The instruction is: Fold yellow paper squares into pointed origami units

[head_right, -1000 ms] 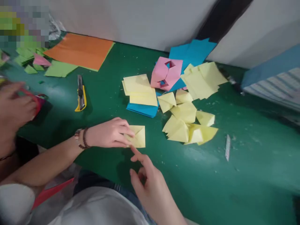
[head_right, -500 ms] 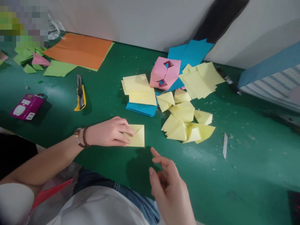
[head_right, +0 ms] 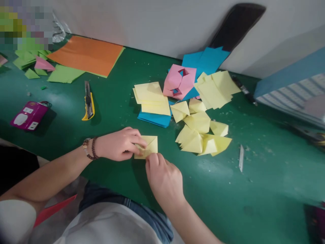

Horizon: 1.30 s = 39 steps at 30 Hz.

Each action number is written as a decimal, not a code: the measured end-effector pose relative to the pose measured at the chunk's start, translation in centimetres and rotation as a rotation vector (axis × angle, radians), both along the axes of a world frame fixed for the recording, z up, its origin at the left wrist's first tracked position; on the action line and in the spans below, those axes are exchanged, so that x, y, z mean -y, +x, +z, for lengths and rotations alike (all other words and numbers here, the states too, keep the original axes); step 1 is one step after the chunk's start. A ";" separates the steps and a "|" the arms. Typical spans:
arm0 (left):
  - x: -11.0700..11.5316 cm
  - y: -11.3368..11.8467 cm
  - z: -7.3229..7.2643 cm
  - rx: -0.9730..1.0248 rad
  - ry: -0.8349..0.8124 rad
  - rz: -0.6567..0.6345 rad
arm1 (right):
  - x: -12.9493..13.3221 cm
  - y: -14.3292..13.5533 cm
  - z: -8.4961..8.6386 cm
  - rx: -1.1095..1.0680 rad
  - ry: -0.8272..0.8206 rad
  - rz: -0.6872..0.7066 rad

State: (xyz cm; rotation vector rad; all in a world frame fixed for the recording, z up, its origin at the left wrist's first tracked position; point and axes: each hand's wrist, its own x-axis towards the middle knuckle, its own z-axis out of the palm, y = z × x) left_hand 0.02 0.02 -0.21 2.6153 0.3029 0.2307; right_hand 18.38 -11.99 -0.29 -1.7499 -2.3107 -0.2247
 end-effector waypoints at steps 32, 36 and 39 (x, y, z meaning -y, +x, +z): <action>0.1 0.2 0.1 0.013 -0.033 0.021 | -2.6 5.0 2.1 -0.410 -0.311 -0.146; 0.0 0.2 0.2 0.052 -0.080 0.030 | -4.7 6.0 2.0 -0.283 -0.384 -0.118; -0.1 0.1 0.4 0.080 -0.120 0.046 | -5.3 4.8 1.2 -0.284 -0.344 -0.081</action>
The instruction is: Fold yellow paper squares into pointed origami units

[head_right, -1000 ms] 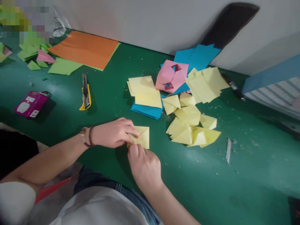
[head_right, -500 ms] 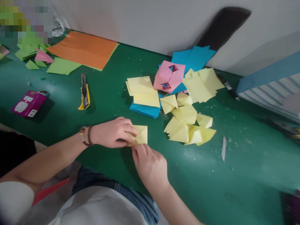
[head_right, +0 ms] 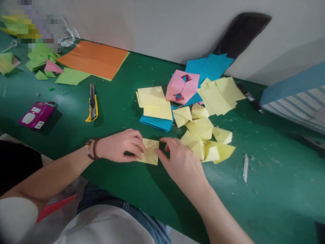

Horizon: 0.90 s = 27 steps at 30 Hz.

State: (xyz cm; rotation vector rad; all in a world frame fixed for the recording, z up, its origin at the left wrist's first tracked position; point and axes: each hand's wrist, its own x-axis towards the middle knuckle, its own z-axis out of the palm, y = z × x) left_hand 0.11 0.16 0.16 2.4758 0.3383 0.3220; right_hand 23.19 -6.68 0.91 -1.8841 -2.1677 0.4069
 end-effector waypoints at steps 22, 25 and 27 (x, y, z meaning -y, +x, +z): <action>0.8 1.0 -0.3 0.036 -0.138 0.380 | 0.3 -0.9 -1.0 -0.366 0.068 -0.074; 0.7 0.9 0.1 0.113 -0.105 0.458 | 0.2 -0.4 -0.7 -0.327 0.133 -0.104; 0.7 0.7 0.2 0.130 -0.040 0.481 | 0.2 0.0 -0.7 -0.229 0.202 -0.066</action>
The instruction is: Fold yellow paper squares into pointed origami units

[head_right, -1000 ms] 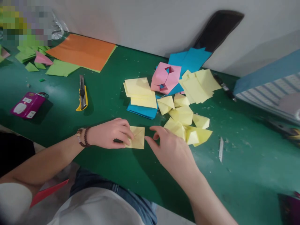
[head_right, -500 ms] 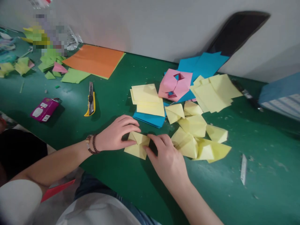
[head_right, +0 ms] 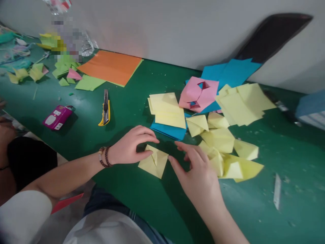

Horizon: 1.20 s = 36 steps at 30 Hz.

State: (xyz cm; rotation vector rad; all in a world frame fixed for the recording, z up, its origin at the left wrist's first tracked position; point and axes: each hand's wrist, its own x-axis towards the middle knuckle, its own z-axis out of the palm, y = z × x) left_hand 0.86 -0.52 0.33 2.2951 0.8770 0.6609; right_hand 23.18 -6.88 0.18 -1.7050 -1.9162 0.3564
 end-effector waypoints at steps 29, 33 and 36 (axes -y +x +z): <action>-0.1 3.1 2.9 0.540 -1.026 0.075 | 0.6 -0.3 1.6 -0.686 -0.296 -0.099; -0.6 4.2 2.7 0.515 -1.140 0.173 | 0.3 0.1 1.8 -0.756 -0.283 -0.131; -0.5 4.3 2.1 0.551 -1.227 0.224 | 0.2 0.1 1.8 -0.771 -0.273 -0.161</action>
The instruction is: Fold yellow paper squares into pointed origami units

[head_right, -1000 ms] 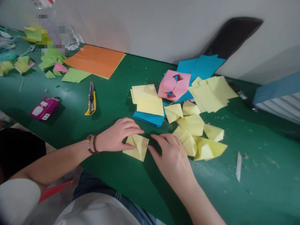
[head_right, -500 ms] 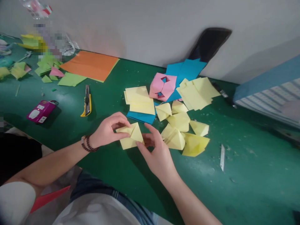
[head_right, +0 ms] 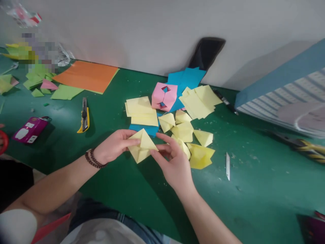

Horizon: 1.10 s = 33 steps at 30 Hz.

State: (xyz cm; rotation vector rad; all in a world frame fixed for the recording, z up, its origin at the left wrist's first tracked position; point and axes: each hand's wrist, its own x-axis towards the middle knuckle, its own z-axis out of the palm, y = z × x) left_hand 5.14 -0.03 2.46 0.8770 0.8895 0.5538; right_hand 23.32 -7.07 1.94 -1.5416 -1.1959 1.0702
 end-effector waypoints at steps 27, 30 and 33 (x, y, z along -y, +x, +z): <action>0.7 0.3 -0.5 0.030 -0.200 0.116 | 0.3 -0.6 0.0 0.046 0.024 -0.054; 0.7 0.2 -0.4 0.032 -0.202 0.118 | 0.2 -0.5 -0.1 0.036 0.019 -0.085; 0.7 0.2 -0.4 0.029 -0.203 0.127 | 0.2 -0.5 -0.1 -0.024 0.039 -0.096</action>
